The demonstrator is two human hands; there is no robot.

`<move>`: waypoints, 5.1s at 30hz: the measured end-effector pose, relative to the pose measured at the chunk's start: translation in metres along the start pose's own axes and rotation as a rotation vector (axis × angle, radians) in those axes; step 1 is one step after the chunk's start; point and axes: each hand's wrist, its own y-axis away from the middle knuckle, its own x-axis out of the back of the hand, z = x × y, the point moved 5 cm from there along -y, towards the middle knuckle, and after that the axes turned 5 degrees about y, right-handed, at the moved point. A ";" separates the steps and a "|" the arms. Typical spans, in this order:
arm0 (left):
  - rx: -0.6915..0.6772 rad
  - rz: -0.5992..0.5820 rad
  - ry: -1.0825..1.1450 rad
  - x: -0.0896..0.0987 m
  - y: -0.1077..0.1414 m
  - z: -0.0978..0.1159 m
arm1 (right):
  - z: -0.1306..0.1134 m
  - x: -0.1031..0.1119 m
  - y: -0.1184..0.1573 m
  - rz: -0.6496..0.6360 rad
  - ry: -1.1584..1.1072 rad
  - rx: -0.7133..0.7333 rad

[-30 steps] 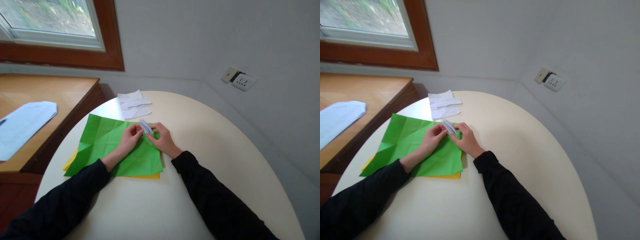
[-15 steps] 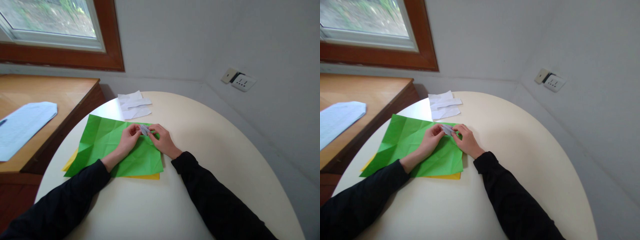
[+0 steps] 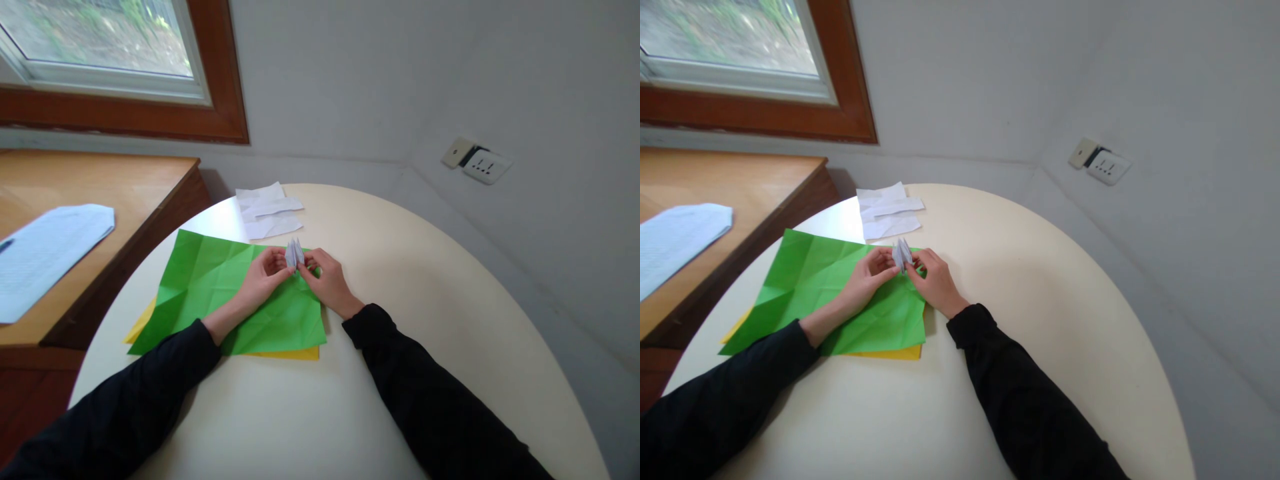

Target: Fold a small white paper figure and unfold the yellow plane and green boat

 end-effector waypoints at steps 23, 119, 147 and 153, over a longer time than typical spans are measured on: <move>0.059 0.057 0.024 0.004 -0.002 -0.009 | 0.000 -0.002 0.002 -0.023 -0.136 -0.028; 0.097 0.163 0.085 0.012 -0.001 -0.016 | -0.026 0.004 0.005 0.029 0.337 0.341; 0.033 -0.019 0.139 0.003 -0.001 -0.012 | -0.007 0.006 0.003 0.100 0.007 0.056; 0.079 -0.013 0.094 0.004 0.000 -0.017 | 0.002 0.004 0.004 0.139 -0.112 -0.057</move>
